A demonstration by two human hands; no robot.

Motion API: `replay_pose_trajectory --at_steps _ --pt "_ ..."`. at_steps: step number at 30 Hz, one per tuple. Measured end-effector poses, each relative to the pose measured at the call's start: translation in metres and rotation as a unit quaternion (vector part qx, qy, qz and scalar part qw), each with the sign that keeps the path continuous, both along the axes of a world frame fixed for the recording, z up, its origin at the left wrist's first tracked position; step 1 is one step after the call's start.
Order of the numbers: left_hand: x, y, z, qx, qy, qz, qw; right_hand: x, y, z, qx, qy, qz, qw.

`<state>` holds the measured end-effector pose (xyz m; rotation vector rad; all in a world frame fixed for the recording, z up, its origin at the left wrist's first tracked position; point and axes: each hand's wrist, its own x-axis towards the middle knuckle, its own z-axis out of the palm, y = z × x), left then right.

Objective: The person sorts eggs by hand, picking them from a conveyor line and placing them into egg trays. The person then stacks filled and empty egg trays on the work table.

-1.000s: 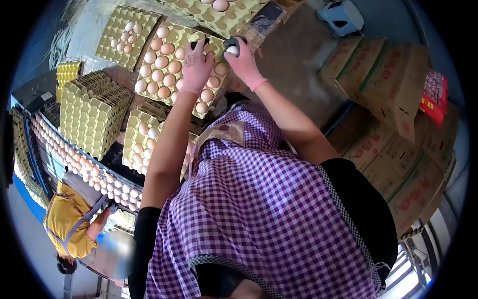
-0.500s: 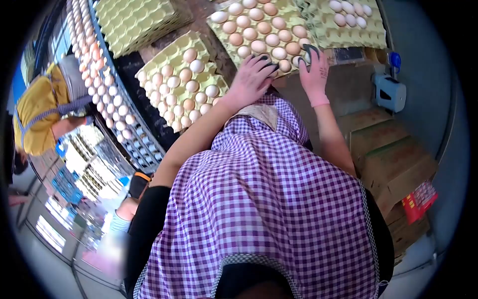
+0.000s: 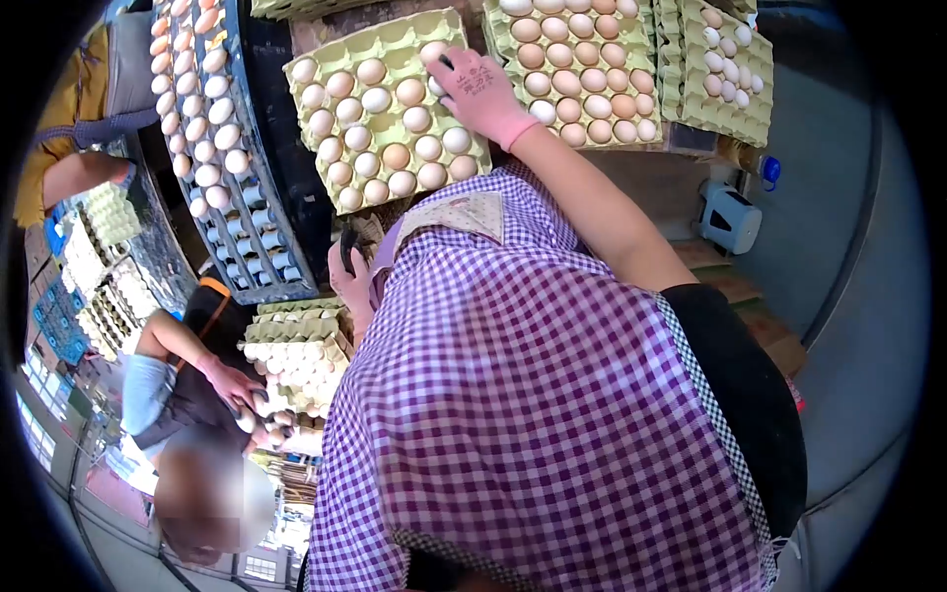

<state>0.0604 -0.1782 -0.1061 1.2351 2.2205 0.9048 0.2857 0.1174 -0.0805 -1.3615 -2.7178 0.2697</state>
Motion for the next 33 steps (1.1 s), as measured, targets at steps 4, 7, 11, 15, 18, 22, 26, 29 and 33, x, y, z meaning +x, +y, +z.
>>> replay_pose_trajectory --at_steps 4,7,11,15,18,22,26,29,33 --pt "-0.007 0.004 -0.003 -0.121 -0.148 -0.027 0.981 0.027 0.003 -0.025 -0.076 0.178 -0.068 0.979" --pt "-0.009 0.033 0.011 -0.029 -0.061 -0.032 0.997 0.041 0.004 -0.012 -0.324 0.456 -0.180 0.810" --pt "-0.017 0.056 0.012 0.018 0.004 -0.076 0.997 0.047 -0.024 0.005 -0.495 0.611 -0.274 0.553" --pt "-0.013 0.091 0.022 0.027 0.067 -0.200 0.977 0.064 -0.048 0.008 -0.350 0.408 -0.168 0.826" --pt "-0.012 0.138 0.032 0.059 0.105 -0.326 0.938 0.051 -0.089 0.021 -0.197 0.340 -0.189 0.900" --pt "-0.009 0.127 0.027 0.037 0.094 -0.302 0.948 0.013 -0.109 0.025 -0.092 0.049 -0.063 0.993" --pt "-0.011 0.120 0.025 0.042 0.091 -0.261 0.960 0.010 -0.109 0.028 -0.049 0.003 -0.006 0.999" --pt "-0.015 0.120 0.025 0.045 0.102 -0.253 0.961 0.019 -0.112 0.025 -0.097 0.093 -0.073 0.988" --pt "-0.018 0.115 0.025 0.061 0.135 -0.220 0.964 0.054 -0.117 0.002 -0.396 0.401 -0.140 0.814"
